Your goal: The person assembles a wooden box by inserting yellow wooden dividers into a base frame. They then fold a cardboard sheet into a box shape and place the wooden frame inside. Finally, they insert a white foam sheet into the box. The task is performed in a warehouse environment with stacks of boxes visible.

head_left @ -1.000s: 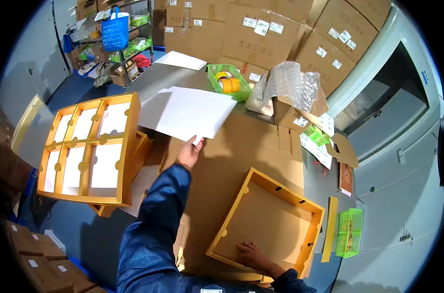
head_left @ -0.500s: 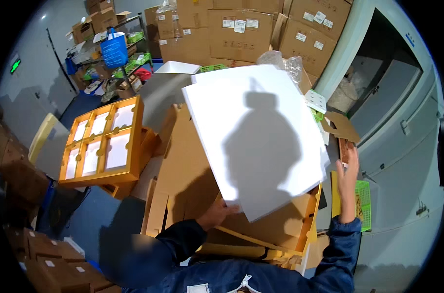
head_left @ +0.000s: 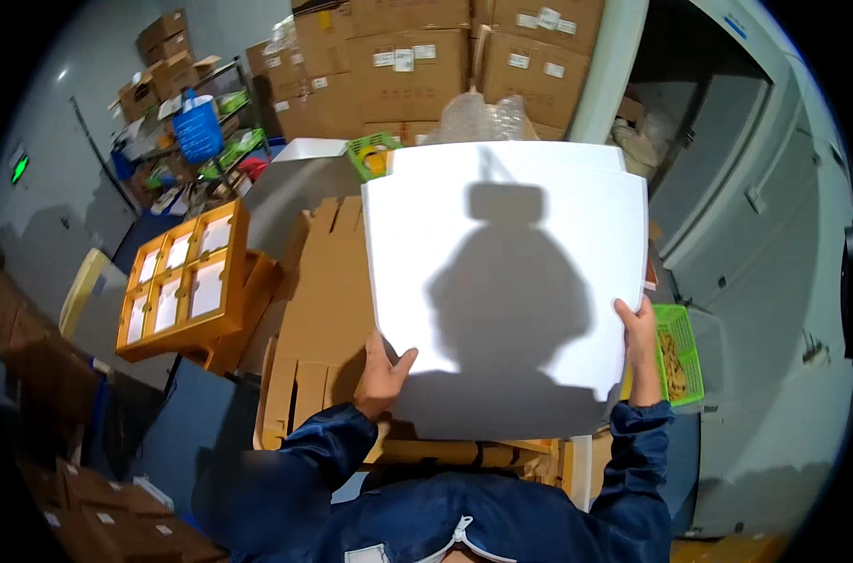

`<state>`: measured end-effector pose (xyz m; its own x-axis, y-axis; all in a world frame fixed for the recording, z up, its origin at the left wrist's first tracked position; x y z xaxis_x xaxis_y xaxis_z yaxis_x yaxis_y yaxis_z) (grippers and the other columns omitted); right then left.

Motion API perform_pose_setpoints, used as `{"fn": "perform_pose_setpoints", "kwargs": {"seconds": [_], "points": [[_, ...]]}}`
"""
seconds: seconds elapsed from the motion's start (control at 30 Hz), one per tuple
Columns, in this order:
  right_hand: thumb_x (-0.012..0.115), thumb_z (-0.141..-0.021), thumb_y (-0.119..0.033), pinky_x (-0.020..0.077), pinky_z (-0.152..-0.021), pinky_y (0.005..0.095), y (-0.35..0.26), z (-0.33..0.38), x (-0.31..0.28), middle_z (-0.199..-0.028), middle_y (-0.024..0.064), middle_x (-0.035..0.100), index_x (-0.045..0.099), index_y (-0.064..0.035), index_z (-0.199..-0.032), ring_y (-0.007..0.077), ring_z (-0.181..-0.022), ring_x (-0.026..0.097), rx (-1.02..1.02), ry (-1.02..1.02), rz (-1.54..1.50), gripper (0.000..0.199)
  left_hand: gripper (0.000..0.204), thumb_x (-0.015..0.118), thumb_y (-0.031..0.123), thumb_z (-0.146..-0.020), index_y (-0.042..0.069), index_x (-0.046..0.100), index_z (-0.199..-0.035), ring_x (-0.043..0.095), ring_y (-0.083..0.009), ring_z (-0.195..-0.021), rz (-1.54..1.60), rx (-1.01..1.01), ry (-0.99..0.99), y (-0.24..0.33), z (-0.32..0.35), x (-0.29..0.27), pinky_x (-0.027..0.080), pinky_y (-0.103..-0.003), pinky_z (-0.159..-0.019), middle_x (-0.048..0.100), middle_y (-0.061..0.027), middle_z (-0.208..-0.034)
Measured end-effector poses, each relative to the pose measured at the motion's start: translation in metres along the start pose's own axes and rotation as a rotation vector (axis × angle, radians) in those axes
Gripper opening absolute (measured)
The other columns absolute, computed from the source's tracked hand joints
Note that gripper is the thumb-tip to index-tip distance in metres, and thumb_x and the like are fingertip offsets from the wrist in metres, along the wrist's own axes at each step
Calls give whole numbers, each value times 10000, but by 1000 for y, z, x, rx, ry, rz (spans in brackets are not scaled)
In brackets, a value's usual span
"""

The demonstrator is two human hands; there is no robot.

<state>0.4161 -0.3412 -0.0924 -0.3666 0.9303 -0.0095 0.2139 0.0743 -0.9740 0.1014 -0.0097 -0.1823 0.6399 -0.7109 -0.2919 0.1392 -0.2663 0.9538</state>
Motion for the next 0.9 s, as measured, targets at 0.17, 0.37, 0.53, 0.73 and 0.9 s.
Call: {"fn": "perform_pose_setpoints", "kwargs": {"seconds": [0.17,0.37,0.53,0.73,0.9], "points": [[637,-841,-313,439,-869,303,-8,21,10,-1147,121,564,508,35,-1179,174,-988,555,135,-170,-188,501,686,642,263,-861,-69,290,-1347,453,-268,-1172,250,46,-87,26,-15,17,365,-346,-983,441,-201,-1299],[535,-881,-453,304,-1029,355,7,35,3,-1273,167,491,414,74,-1304,239,-1200,430,156,-165,-70,687,560,630,245,-876,4,387,-1320,517,-250,-1125,706,-356,-383,18,7,45,457,-391,-929,500,-151,-1253],[657,-801,-293,217,-1080,445,-94,22,9,-1400,289,294,241,65,-1379,416,-1319,264,-624,84,1063,798,481,619,259,-886,-59,484,-1221,550,-177,-986,214,-90,-298,92,-5,11,444,-309,-885,585,-119,-1093],[688,-668,-515,347,-1025,480,-264,16,25,-1367,228,399,349,-88,-1395,370,-1263,397,-1000,156,991,909,322,623,225,-876,-13,587,-1089,542,-139,-898,-16,337,-536,212,-10,3,447,-286,-811,619,-62,-972],[690,-561,-609,478,-870,467,-255,2,19,-1149,255,561,444,-76,-1316,384,-1016,596,-719,41,898,956,422,679,323,-836,-21,606,-1071,557,-146,-879,6,163,-594,218,-25,-16,448,-278,-789,631,-94,-934]]}}
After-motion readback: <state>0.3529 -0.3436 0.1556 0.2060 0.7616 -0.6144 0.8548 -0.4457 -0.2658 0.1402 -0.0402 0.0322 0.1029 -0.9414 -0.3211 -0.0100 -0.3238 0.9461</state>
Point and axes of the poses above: each hand's wrist, its own z-axis away from the middle knuckle, its own x-axis out of the palm, y = z × x, the point moved 8 cm from there along -z, towards the middle knuckle
